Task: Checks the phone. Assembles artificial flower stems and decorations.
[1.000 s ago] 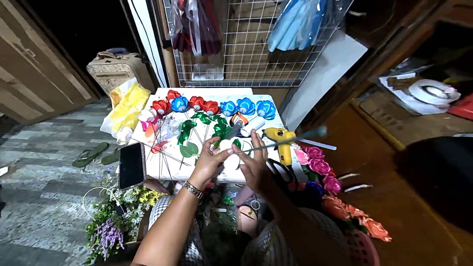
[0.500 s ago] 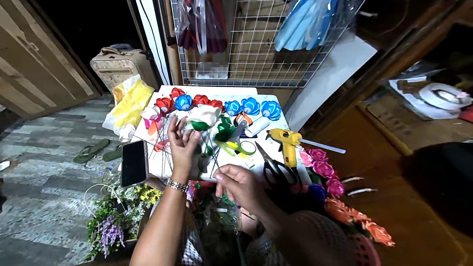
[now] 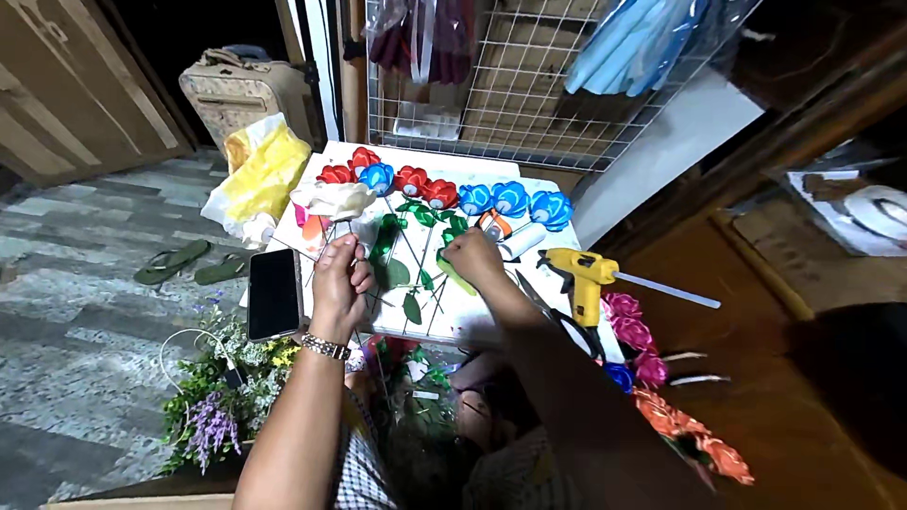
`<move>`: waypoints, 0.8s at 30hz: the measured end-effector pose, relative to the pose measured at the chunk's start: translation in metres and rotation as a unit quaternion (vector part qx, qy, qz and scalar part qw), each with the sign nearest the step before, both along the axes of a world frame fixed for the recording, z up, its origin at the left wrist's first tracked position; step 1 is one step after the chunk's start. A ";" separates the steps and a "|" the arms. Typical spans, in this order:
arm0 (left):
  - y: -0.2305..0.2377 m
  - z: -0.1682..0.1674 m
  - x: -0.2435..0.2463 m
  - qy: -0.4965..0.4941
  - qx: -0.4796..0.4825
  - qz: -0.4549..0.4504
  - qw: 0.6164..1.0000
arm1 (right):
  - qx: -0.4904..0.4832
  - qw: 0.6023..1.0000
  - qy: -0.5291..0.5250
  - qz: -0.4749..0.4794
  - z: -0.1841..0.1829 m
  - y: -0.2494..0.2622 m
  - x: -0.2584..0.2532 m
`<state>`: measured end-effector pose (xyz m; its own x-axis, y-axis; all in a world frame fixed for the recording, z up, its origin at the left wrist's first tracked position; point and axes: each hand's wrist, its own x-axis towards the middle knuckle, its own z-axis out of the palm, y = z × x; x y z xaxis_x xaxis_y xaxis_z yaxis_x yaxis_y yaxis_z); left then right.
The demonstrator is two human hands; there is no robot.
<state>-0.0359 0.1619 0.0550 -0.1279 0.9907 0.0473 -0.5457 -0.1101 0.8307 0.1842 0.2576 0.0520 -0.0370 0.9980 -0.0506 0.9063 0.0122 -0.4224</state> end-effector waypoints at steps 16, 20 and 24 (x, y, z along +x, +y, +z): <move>-0.001 0.002 0.013 -0.002 -0.032 -0.038 0.999 | -0.059 0.988 -0.145 0.001 0.017 0.012 -0.023; -0.001 0.001 0.014 0.009 -0.036 -0.042 0.998 | -0.038 0.994 -0.105 0.014 0.008 0.013 -0.015; 0.001 -0.002 0.013 0.023 -0.040 -0.051 0.998 | 0.015 0.996 0.089 0.000 0.012 0.008 0.000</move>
